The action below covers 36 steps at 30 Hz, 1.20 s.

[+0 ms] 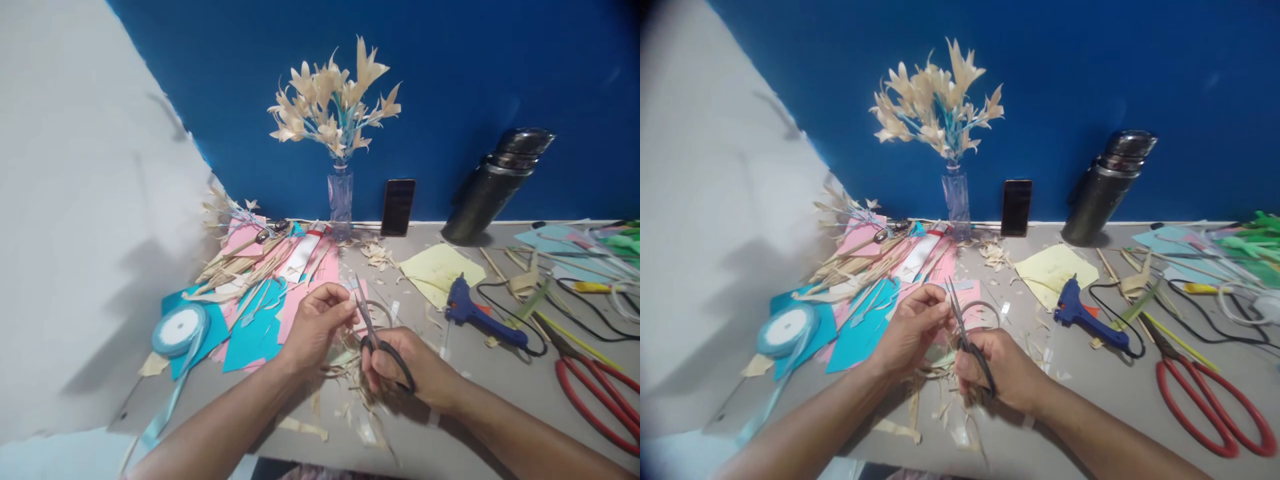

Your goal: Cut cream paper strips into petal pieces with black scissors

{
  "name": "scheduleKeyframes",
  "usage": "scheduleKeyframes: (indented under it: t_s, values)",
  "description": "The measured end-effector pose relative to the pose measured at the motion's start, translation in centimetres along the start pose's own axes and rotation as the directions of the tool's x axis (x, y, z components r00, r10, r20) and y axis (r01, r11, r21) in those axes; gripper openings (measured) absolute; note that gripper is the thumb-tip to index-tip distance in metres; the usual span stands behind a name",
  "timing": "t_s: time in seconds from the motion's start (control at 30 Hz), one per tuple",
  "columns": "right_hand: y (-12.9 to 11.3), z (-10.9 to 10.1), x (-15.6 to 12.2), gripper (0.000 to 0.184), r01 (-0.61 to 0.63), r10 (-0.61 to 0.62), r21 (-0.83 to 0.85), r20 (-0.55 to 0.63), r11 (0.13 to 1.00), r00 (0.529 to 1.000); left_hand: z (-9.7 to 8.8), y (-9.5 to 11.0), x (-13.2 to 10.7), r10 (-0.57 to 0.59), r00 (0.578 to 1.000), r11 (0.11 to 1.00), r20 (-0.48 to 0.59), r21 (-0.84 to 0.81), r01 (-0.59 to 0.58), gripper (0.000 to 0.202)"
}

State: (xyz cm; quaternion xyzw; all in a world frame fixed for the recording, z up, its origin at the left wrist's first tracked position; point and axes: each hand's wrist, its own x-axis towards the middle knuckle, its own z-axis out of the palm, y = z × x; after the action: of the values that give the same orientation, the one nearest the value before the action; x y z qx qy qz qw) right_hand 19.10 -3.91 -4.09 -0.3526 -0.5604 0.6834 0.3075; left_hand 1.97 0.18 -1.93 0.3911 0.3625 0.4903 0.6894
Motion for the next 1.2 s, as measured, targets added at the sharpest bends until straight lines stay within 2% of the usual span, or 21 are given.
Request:
scheduleKeyframes:
  t_s: [0.23, 0.93, 1.2]
  values:
    - [-0.08, 0.15, 0.14, 0.060, -0.017, 0.016, -0.056, -0.023, 0.998, 1.000, -0.32, -0.17, 0.07, 0.018, 1.000, 0.999, 0.018, 0.041, -0.019, 0.021]
    - [0.71, 0.14, 0.34, 0.057, -0.080, 0.085, 0.069, -0.061, 0.994, 0.995, -0.39, -0.33, 0.07, 0.003, 1.000, 0.999, -0.002, 0.034, -0.002, 0.024]
    - [0.63, 0.08, 0.27, 0.059, -0.076, 0.078, 0.041, -0.049, 0.996, 0.996, -0.23, -0.32, 0.04, 0.014, 1.000, 1.000, -0.009, 0.024, -0.014, 0.023]
